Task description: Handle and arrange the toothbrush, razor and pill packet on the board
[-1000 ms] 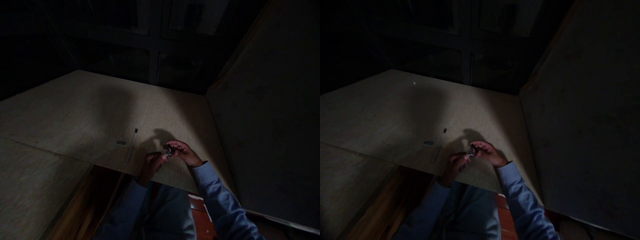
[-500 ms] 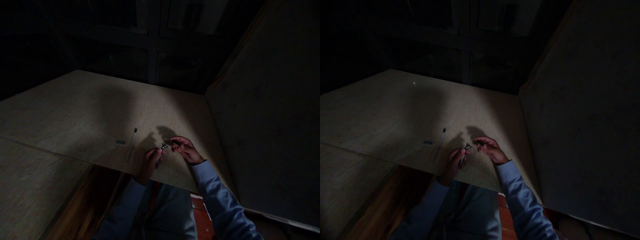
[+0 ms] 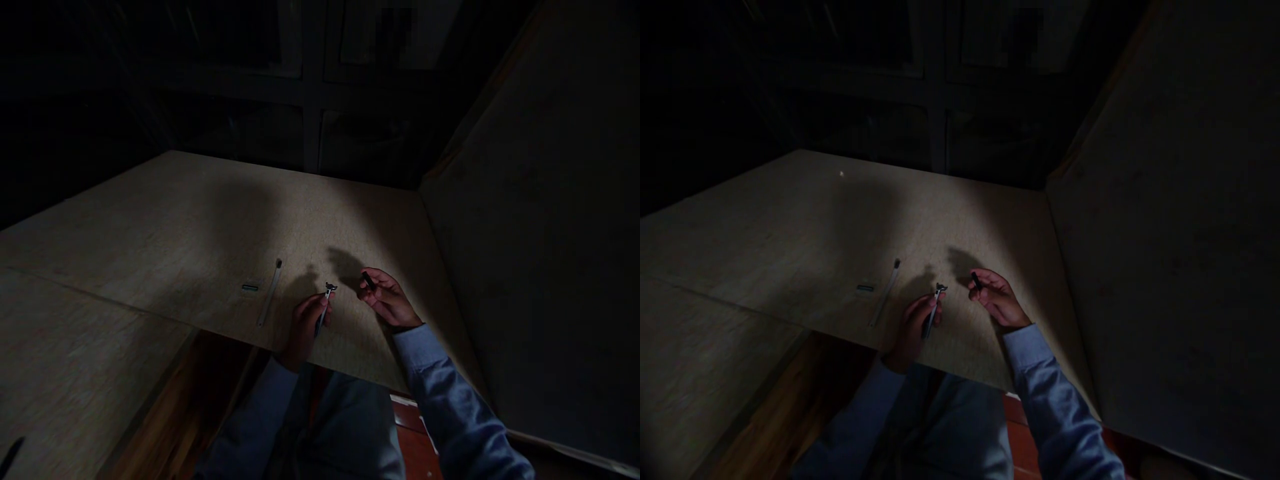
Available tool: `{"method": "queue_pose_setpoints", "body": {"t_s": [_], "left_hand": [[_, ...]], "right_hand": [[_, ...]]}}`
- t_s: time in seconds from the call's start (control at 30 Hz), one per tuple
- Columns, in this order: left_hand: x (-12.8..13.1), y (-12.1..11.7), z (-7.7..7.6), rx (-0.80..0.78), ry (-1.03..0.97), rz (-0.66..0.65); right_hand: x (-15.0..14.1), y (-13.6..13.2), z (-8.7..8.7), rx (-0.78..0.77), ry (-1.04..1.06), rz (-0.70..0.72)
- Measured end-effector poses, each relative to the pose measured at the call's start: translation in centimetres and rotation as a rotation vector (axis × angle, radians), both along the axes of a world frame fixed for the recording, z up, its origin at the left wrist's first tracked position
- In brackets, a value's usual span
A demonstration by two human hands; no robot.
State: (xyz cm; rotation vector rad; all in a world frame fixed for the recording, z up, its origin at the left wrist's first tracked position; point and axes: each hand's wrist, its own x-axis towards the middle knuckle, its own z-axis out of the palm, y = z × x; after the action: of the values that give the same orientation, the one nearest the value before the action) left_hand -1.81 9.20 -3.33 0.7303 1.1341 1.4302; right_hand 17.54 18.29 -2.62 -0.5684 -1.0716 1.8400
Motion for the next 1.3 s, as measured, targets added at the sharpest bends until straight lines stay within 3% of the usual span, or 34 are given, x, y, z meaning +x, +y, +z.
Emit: {"method": "queue_pose_setpoints", "body": {"t_s": [0.67,1.03,1.3], "left_hand": [[-0.13,0.06,-0.06,-0.036,0.040,0.019],[-0.03,0.26,-0.28,-0.055,-0.166,0.020],[0.05,0.20,-0.32,0.001,-0.162,0.001]], "right_hand": [[0.12,0.15,-0.33,-0.030,-0.047,-0.051],[0.23,0.47,-0.19,-0.018,-0.028,-0.073],[0.58,0.47,0.31,-0.034,-0.035,-0.050]]}}
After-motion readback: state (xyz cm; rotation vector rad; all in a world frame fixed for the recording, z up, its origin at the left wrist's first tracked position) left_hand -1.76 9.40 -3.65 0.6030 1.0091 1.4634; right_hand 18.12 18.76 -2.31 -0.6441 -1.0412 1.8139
